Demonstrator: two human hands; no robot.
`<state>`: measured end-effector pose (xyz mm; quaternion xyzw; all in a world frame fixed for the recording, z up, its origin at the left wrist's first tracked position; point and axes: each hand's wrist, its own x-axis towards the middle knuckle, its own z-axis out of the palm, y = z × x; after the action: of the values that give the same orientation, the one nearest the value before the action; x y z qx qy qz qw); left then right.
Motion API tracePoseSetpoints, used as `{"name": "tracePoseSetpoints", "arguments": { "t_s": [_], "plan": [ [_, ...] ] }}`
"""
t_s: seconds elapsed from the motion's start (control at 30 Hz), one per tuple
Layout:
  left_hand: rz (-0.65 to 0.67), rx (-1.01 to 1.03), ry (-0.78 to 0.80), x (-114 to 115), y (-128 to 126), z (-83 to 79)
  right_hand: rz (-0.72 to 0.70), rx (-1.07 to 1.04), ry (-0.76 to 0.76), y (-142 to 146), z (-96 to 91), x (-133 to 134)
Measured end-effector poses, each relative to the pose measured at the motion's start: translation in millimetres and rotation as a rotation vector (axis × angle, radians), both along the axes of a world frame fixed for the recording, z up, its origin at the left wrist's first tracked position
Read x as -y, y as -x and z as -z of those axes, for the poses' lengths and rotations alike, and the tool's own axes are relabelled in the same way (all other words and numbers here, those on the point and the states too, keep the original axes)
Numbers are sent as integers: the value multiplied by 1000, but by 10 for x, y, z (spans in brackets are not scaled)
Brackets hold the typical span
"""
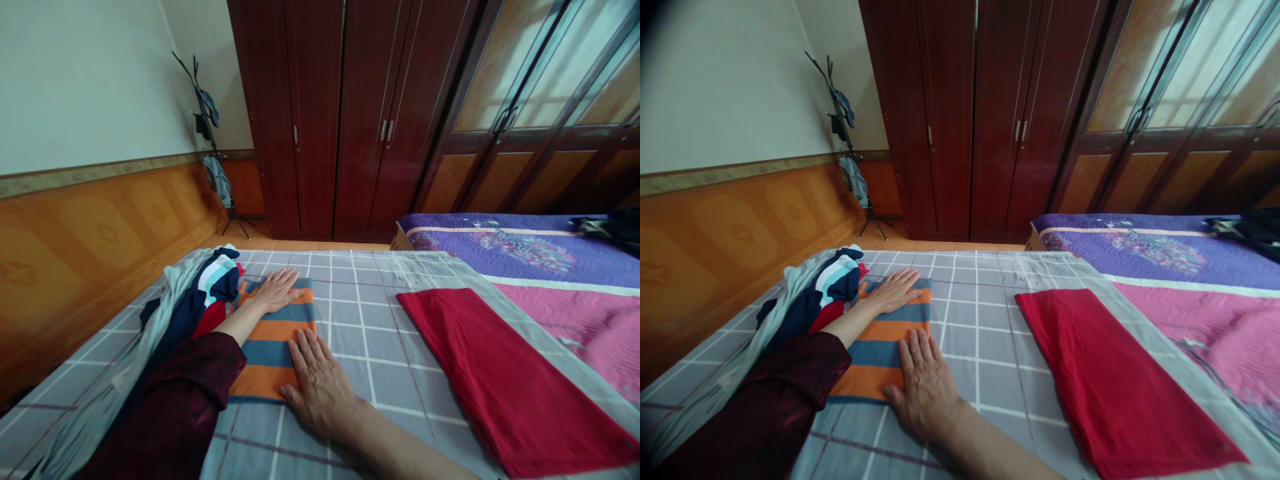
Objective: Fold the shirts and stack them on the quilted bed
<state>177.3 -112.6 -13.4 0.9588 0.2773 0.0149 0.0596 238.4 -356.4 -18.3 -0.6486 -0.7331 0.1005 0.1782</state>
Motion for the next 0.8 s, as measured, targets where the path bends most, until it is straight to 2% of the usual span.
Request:
{"name": "tracePoseSetpoints", "arguments": {
  "t_s": [0.13,0.23,0.33,0.4,0.5,0.57,0.6,0.7,0.77,0.8],
  "plan": [
    [-111,8,-23,-164,184,20,-1,-4,8,-5,-13,-2],
    [-225,-4,-53,-264,387,-34,-3,-4,12,-6,-28,0],
    [-277,1,-107,-126,506,-103,2,-3,9,-5,-18,0],
    [-203,18,-140,129,536,-107,-1,1,-10,-5,5,-2],
    [42,8,-106,530,611,-29,-3,9,-26,-2,37,-10],
    [80,-18,-63,638,730,37,2,17,-24,1,44,-14],
    [40,-30,-53,625,808,62,3,23,-24,3,42,-16],
    [-189,-63,-32,422,1035,73,5,40,-33,8,36,-17],
    [-309,-71,-30,289,1098,39,7,52,-41,11,40,-18],
    [-326,-60,-45,250,1090,20,9,57,-45,13,45,-20]
  ]
}}
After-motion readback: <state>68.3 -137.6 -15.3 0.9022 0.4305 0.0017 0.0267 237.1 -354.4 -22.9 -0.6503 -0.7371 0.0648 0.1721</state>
